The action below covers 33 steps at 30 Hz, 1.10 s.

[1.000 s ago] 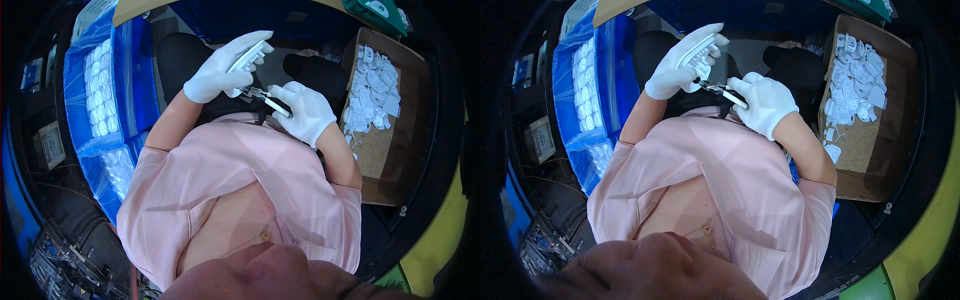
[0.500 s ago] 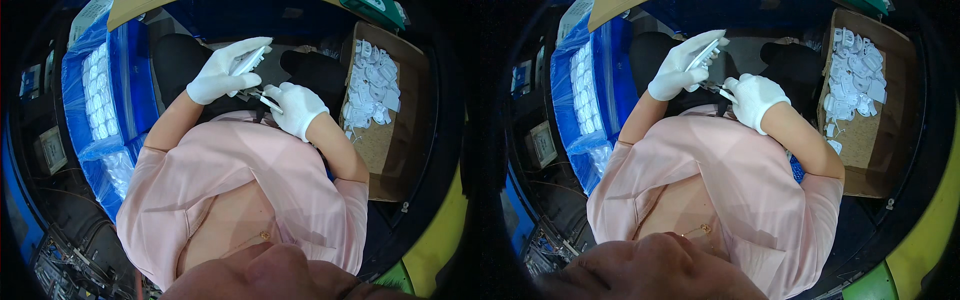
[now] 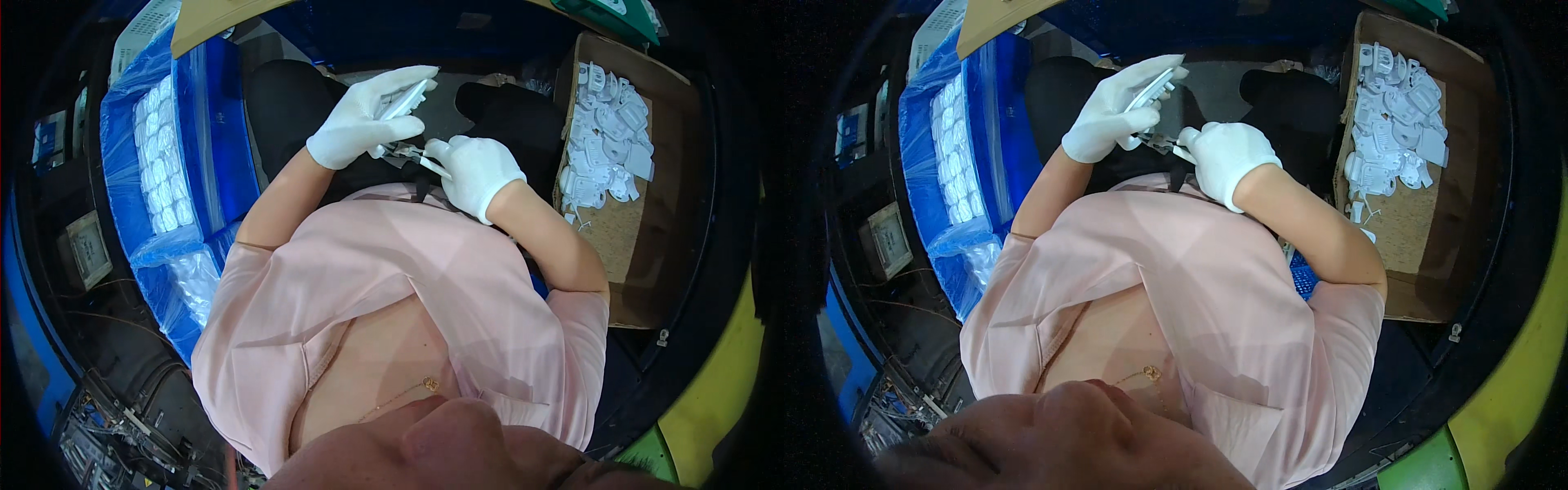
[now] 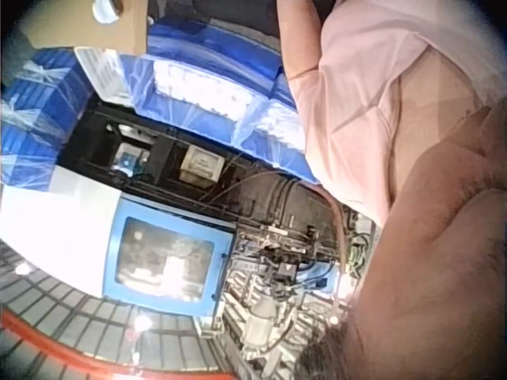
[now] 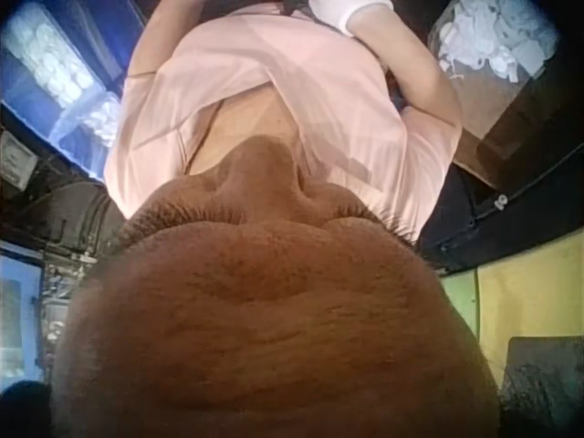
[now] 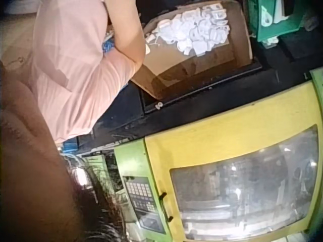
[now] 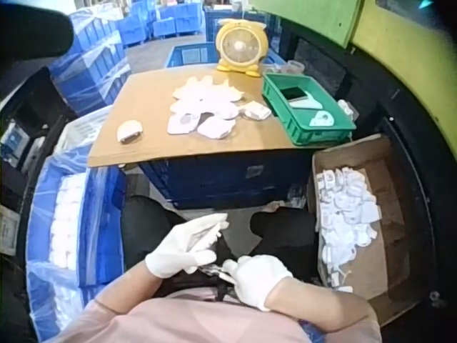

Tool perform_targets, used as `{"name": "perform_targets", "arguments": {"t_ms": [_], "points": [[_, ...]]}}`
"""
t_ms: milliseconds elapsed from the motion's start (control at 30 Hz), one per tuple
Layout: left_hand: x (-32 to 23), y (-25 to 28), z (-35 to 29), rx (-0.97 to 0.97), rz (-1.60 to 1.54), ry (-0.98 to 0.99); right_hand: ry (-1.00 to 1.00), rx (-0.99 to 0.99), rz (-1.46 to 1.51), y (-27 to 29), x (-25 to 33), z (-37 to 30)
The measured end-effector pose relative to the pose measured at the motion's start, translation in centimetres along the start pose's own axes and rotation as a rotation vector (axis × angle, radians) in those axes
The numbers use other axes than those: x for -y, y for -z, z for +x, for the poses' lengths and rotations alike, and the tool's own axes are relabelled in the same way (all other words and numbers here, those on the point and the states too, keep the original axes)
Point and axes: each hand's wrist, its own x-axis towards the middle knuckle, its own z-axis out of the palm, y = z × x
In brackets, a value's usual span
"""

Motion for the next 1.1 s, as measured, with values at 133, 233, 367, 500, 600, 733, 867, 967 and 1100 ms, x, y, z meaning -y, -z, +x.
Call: {"name": "perform_targets", "arguments": {"t_ms": [133, 233, 367, 500, 600, 733, 867, 967, 1100], "points": [[-0.4, 1.5, 0.8, 0.056, -0.145, -0.095, 0.032, -0.094, 0.124, -0.8, -1.5, -0.2], [-0.7, 1.9, 1.2, 0.032, -0.183, -0.151, -0.063, -0.242, 0.306, -1.2, -2.7, -0.9], [1.6, 2.5, 3.8, -0.089, -0.466, -0.114, -0.228, -0.364, 0.476, -2.1, -4.4, -2.3], [-1.2, 5.5, 11.1, -0.475, -0.686, -0.089, -0.264, -0.455, 0.584, -3.7, -6.1, -3.3], [-5.2, 7.6, 15.9, -0.582, -0.728, -0.206, -0.363, -0.474, 0.637, -3.1, -6.6, -3.6], [-0.3, 10.7, 16.1, -0.699, -0.434, -0.094, -0.445, -0.854, 0.534, -6.1, -12.3, -4.1], [4.7, 7.9, 11.2, -0.606, -0.113, -0.012, -1.038, -0.803, 0.53, -10.0, -21.7, -5.4], [7.4, 6.9, 7.5, -0.459, -0.19, 0.13, -1.304, -0.502, 0.467, -16.0, -28.8, -6.0], [7.3, 6.0, 5.1, -0.427, -0.15, 0.256, -1.302, -0.527, 0.511, -20.7, -29.7, -5.4]]}}
